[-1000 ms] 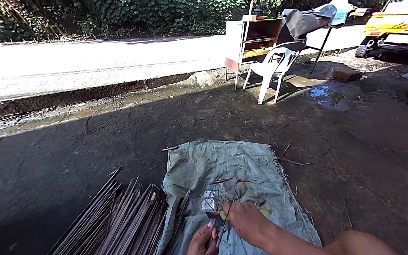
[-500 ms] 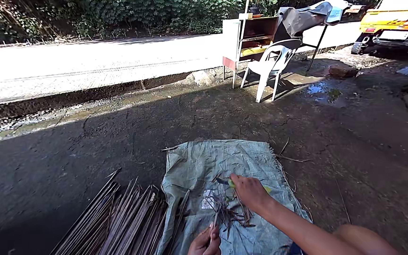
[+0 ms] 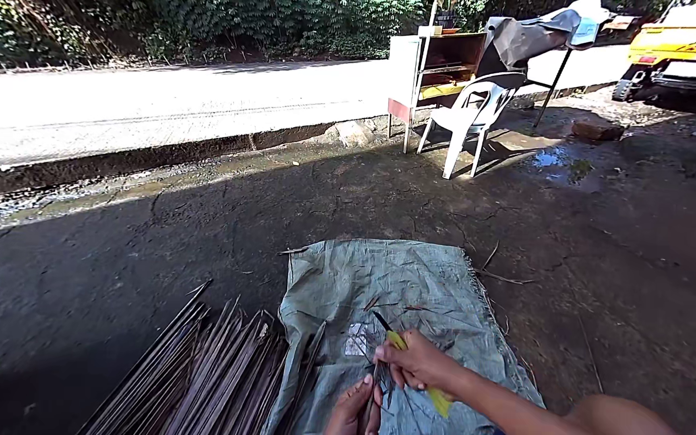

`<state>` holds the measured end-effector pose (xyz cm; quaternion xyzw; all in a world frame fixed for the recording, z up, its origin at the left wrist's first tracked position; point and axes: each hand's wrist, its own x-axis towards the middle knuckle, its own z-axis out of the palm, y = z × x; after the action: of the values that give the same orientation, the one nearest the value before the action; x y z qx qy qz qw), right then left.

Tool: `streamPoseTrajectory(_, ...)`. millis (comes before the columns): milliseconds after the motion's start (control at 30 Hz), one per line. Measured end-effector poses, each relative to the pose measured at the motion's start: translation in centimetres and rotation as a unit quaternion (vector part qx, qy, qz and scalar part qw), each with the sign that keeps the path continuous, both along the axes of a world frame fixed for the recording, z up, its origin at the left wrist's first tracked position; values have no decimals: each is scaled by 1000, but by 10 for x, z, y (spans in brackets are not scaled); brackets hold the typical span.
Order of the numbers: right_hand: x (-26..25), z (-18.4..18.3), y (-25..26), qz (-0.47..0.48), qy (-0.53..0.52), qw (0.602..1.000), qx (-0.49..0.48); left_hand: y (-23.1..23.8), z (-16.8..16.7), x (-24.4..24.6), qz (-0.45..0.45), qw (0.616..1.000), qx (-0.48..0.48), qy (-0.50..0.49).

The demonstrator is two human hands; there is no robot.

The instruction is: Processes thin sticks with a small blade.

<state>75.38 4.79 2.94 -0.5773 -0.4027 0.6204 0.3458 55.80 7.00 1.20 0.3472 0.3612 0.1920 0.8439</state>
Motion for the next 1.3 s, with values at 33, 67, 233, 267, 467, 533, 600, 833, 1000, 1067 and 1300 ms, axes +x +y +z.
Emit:
streamPoseTrajectory(33,-8,-1,-2,3,37,999,-8,0,1,1,-12,999,33,27)
streamPoseTrajectory(67,-11,0,-2,-3,50,999,-16,-1,2,1,-27,996,70,53)
streamPoseTrajectory(233,23,6,23,-114,-57,992,-18,-1,1,-3,-91,974,175,108)
streamPoseTrajectory(267,28,7,25,-99,-143,985,2,-2,1,-3,-76,980,152,103)
streamPoseTrajectory(467,-9,26,1,213,-495,838,88,3,8,0,11,999,0,33)
streamPoseTrajectory(533,-9,26,6,217,-524,821,66,4,6,2,14,1000,-11,11)
streamPoseTrajectory(600,3,27,16,182,-549,816,27,4,5,6,13,1000,-8,18)
streamPoseTrajectory(833,60,45,32,58,-587,807,-38,0,4,0,15,999,1,31)
streamPoseTrajectory(1000,-5,27,1,211,-491,845,34,0,5,1,25,999,-5,33)
streamPoseTrajectory(1067,-15,24,0,239,-499,832,33,-1,6,4,23,999,-6,35)
streamPoseTrajectory(1300,50,41,32,75,-579,808,-77,-5,5,2,3,998,14,65)
